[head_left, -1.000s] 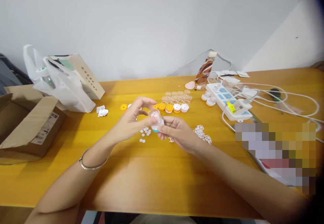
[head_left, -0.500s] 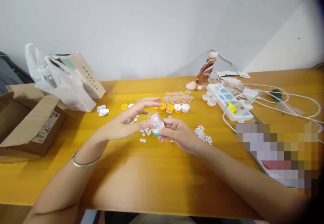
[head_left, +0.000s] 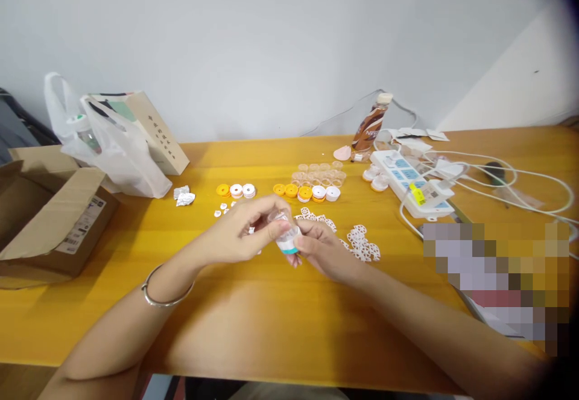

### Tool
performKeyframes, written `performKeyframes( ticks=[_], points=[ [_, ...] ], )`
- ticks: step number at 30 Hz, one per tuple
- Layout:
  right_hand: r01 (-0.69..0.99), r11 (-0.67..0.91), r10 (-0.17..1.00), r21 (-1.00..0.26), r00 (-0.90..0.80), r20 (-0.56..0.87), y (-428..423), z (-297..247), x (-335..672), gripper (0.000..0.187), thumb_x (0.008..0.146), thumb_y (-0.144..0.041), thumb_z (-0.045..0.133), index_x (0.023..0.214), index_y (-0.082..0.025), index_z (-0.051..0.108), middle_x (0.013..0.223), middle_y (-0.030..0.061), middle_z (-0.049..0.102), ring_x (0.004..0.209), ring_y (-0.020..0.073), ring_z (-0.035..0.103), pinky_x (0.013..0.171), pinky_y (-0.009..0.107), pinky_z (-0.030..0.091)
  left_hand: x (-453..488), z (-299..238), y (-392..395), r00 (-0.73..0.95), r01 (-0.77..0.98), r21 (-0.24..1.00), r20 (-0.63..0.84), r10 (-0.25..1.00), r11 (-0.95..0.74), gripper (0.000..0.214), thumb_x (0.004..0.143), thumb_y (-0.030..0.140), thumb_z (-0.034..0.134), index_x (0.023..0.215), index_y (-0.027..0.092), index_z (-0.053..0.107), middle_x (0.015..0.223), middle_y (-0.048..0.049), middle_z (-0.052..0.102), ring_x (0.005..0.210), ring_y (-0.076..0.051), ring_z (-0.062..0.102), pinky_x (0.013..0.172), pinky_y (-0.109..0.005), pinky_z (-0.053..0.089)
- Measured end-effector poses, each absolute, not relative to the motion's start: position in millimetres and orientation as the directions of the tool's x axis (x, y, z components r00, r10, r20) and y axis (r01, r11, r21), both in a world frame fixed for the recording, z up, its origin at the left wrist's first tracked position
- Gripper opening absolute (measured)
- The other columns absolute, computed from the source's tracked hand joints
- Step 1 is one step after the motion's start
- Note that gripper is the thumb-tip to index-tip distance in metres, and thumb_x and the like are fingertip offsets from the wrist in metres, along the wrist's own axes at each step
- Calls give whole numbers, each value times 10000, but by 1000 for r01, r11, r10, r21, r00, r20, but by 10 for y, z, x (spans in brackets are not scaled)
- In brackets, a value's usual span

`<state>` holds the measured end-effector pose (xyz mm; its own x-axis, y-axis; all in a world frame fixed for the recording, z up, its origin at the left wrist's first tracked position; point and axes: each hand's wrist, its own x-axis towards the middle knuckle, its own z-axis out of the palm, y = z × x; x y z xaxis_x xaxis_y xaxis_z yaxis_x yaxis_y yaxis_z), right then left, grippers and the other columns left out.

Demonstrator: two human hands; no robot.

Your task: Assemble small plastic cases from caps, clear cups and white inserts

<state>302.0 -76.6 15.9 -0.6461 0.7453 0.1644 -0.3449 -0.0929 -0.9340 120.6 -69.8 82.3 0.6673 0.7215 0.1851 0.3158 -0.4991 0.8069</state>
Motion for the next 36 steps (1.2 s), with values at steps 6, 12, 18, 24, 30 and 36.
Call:
performKeyframes(
  ticks=[6, 12, 18, 24, 30, 36],
  points=[
    [-465, -159, 790, -871, -589, 170, -809, 103, 2949, 340, 766, -502, 578, 739, -164, 560, 615, -7, 562, 538, 94, 504, 516, 222, 387, 1266, 740, -693, 582, 269, 819, 281, 763, -507, 212, 895, 345, 424, 909, 153, 512, 618, -9, 587, 530, -102, 507, 507, -223, 381],
    [-523, -229, 837, -821, -536, 108, -837, 103, 2855, 425, 811, -585, 448, 778, -171, 534, 671, 15, 548, 605, 118, 490, 580, 248, 388, 1278, 756, -627, 642, 163, 911, 193, 742, -378, 175, 844, 306, 532, 938, 162, 501, 655, -10, 628, 572, -116, 587, 547, -235, 420],
    [-552, -232, 881, -801, -468, 68, -904, 182, 2804, 385, 773, -587, 504, 747, -204, 484, 623, -27, 413, 542, 114, 347, 552, 256, 347, 1336, 701, -640, 551, 213, 912, 184, 814, -350, 205, 754, 307, 642, 826, 134, 559, 663, -19, 617, 592, -111, 574, 544, -231, 417],
    [-567, -444, 815, -694, -577, -51, -981, 261, 2798, 432, 798, -630, 391, 692, -212, 413, 559, -55, 255, 487, 109, 190, 521, 254, 311, 1361, 606, -638, 534, 165, 928, 201, 821, -335, 250, 713, 325, 679, 840, 127, 594, 744, -28, 589, 609, -92, 519, 533, -205, 416],
    [-581, -520, 751, -626, -660, -11, -1052, 282, 2801, 478, 808, -660, 308, 661, -212, 387, 546, -57, 209, 484, 113, 162, 507, 255, 289, 1324, 588, -646, 575, 115, 939, 202, 793, -323, 276, 699, 337, 687, 857, 136, 586, 741, -30, 571, 621, -102, 528, 558, -222, 436],
    [-593, -431, 817, -680, -577, -15, -1090, 293, 2771, 445, 816, -629, 355, 683, -210, 419, 563, -49, 257, 497, 113, 201, 534, 261, 321, 1323, 617, -673, 566, 177, 895, 248, 786, -410, 232, 733, 324, 656, 860, 143, 586, 758, -35, 568, 650, -109, 525, 569, -228, 433]
  ],
)
